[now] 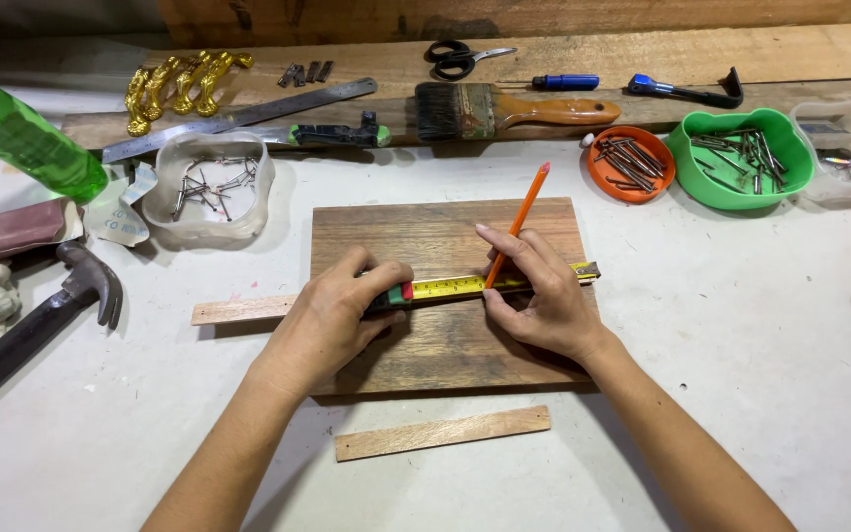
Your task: Measure and assemble a wooden frame by joining thin wood strips together with nails and sanding.
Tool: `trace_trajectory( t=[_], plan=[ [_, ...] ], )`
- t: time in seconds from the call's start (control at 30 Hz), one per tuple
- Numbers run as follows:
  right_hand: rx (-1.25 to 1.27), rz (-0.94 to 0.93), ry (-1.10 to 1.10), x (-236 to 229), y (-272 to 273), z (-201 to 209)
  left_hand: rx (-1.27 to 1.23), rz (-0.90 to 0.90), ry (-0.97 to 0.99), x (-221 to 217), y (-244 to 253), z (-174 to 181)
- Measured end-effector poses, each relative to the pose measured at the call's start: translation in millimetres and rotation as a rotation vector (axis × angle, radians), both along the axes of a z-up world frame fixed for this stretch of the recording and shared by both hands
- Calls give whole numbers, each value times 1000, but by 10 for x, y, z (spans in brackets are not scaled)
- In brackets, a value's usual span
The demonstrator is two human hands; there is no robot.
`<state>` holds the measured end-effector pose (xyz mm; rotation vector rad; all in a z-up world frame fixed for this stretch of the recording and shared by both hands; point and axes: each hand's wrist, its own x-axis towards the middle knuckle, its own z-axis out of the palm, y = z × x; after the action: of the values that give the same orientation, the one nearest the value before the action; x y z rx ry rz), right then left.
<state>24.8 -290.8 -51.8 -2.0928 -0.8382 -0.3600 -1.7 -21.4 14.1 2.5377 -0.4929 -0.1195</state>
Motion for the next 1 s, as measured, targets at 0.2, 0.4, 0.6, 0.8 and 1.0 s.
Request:
trace_trajectory(
  t=[0.2,0.4,0.6,0.8,1.0],
  plan=[
    [-10,-10,10,23,-6,44,-24,5,12,4,25,-53],
    [18,5,163,51,-40,86,-37,-18,32,41,53,-133],
    [106,48,300,58,-8,110,-9,-16,49,20,47,-69],
    [182,44,331,35,20,110,-16,-38,77,52,39,-7],
    [163,-113,200,131,188,-91,-65,-78,45,86,34,30]
  ],
)
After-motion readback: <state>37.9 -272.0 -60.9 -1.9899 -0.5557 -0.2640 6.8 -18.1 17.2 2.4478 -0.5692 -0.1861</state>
